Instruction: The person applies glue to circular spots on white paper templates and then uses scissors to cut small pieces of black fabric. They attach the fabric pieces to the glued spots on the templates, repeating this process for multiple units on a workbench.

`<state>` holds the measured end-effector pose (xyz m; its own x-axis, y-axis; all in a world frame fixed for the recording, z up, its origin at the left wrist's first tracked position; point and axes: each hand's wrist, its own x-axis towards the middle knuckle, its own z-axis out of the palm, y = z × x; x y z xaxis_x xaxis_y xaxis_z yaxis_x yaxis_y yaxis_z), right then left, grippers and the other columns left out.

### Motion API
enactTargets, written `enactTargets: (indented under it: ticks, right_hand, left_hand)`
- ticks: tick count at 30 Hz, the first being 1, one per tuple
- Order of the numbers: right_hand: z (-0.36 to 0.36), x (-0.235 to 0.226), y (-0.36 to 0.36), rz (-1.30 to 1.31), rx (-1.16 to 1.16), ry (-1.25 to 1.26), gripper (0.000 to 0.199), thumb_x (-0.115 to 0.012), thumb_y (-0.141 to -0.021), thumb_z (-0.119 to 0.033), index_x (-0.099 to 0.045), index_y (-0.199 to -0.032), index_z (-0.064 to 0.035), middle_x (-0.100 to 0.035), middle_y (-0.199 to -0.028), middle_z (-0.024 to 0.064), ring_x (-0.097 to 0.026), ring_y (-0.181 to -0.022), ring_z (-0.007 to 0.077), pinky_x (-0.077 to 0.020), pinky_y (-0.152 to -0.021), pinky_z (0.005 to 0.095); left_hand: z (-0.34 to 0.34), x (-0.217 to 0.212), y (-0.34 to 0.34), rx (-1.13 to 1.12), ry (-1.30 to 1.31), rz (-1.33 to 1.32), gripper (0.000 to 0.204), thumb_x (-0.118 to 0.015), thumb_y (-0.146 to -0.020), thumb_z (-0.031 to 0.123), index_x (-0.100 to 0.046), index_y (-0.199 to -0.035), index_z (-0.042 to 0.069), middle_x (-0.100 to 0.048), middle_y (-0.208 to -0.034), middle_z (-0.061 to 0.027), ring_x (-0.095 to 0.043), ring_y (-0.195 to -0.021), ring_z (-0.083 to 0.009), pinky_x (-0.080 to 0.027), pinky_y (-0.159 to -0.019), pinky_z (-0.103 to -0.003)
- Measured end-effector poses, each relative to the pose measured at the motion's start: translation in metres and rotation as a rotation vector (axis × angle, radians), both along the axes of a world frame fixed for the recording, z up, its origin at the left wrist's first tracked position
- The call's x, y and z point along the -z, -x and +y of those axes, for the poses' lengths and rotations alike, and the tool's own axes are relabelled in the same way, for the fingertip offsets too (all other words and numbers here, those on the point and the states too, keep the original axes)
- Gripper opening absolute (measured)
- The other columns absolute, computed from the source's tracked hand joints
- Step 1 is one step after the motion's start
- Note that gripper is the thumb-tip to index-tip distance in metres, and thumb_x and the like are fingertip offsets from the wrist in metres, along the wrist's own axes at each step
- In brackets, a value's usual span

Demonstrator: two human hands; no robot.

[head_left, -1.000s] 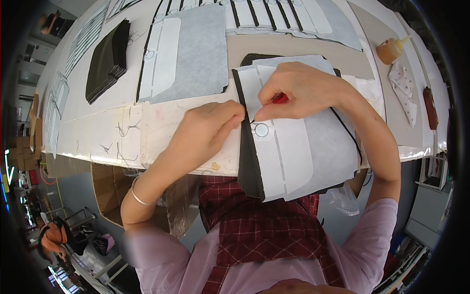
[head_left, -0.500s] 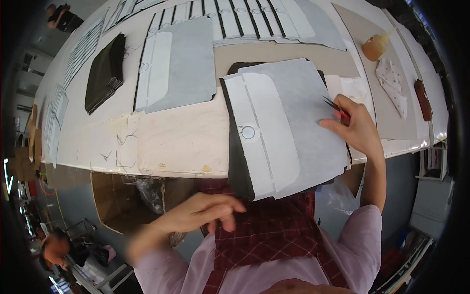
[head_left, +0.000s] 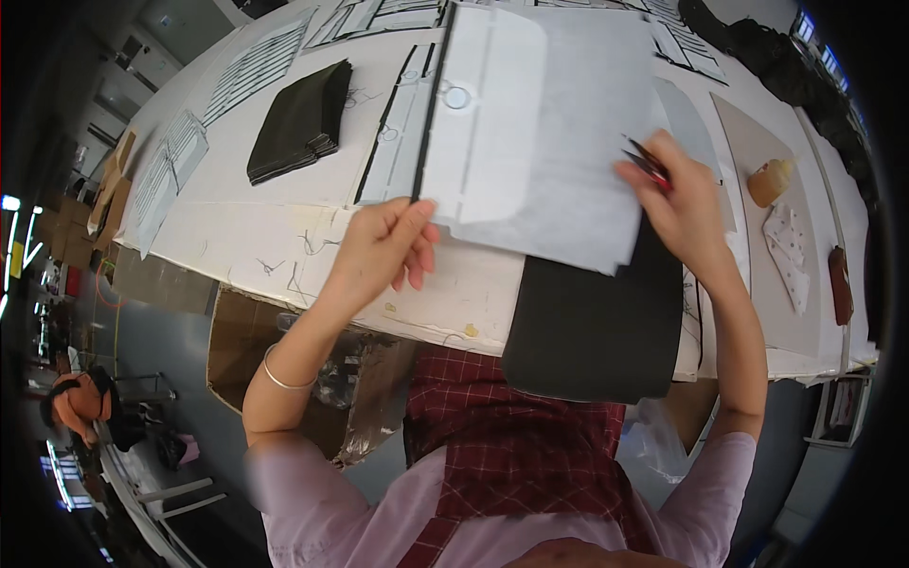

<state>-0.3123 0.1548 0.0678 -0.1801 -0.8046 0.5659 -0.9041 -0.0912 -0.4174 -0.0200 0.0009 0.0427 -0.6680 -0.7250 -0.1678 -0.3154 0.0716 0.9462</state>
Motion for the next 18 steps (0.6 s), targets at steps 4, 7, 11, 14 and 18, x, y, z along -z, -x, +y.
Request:
enactTargets:
  ticks: [4, 7, 11, 14, 18]
  right_hand:
    - [-0.083, 0.048, 0.011, 0.016, -0.1, -0.122, 0.024, -0.07, -0.093, -0.02, -0.053, -0.095, -0.0046, -0.058, -0.069, 0.0146, -0.057, -0.064, 0.0383, -0.0437, -0.059, 0.043]
    - [-0.109, 0.081, 0.014, -0.013, -0.117, -0.175, 0.026, -0.071, -0.092, -0.023, -0.053, -0.094, -0.0038, -0.051, -0.067, 0.0149, -0.05, -0.061, 0.0364, -0.042, -0.059, 0.0408]
    - [-0.107, 0.083, 0.018, -0.053, -0.086, -0.242, 0.03, -0.073, -0.091, -0.026, -0.053, -0.092, -0.0034, -0.052, -0.067, 0.0143, -0.051, -0.06, 0.0359, -0.0425, -0.059, 0.041]
    - [-0.094, 0.067, 0.019, -0.039, -0.039, -0.228, 0.034, -0.074, -0.09, -0.03, -0.053, -0.09, -0.0029, -0.053, -0.067, 0.0137, -0.051, -0.059, 0.0344, -0.0422, -0.059, 0.0406]
    - [-0.036, 0.039, 0.028, 0.045, 0.015, -0.243, 0.036, -0.073, -0.091, -0.032, -0.052, -0.088, -0.0026, -0.051, -0.067, 0.0121, -0.048, -0.059, 0.0292, -0.0409, -0.058, 0.0381]
  left_hand:
    - [-0.049, 0.028, -0.01, -0.109, 0.194, -0.224, 0.045, -0.059, -0.103, 0.032, -0.063, -0.072, 0.0, -0.06, -0.056, -0.0067, -0.054, -0.043, -0.0115, -0.042, -0.042, -0.027]
    - [-0.057, 0.035, -0.009, -0.148, 0.249, -0.349, 0.046, -0.062, -0.101, 0.031, -0.063, -0.066, -0.001, -0.06, -0.054, -0.0078, -0.054, -0.042, -0.013, -0.044, -0.044, -0.029]
    - [-0.054, 0.036, -0.003, -0.109, 0.399, -0.435, 0.047, -0.065, -0.098, 0.031, -0.064, -0.064, -0.001, -0.063, -0.055, -0.0121, -0.058, -0.043, -0.0197, -0.047, -0.047, -0.032]
    - [-0.058, 0.041, -0.007, -0.073, 0.679, -0.554, 0.044, -0.066, -0.097, 0.03, -0.066, -0.066, 0.0, -0.063, -0.056, -0.0144, -0.06, -0.045, -0.0271, -0.049, -0.049, -0.035]
    - [-0.058, 0.034, -0.021, -0.336, 1.176, -0.769, 0.033, -0.066, -0.097, 0.029, -0.068, -0.078, 0.002, -0.063, -0.058, -0.0145, -0.063, -0.052, -0.0327, -0.05, -0.052, -0.037]
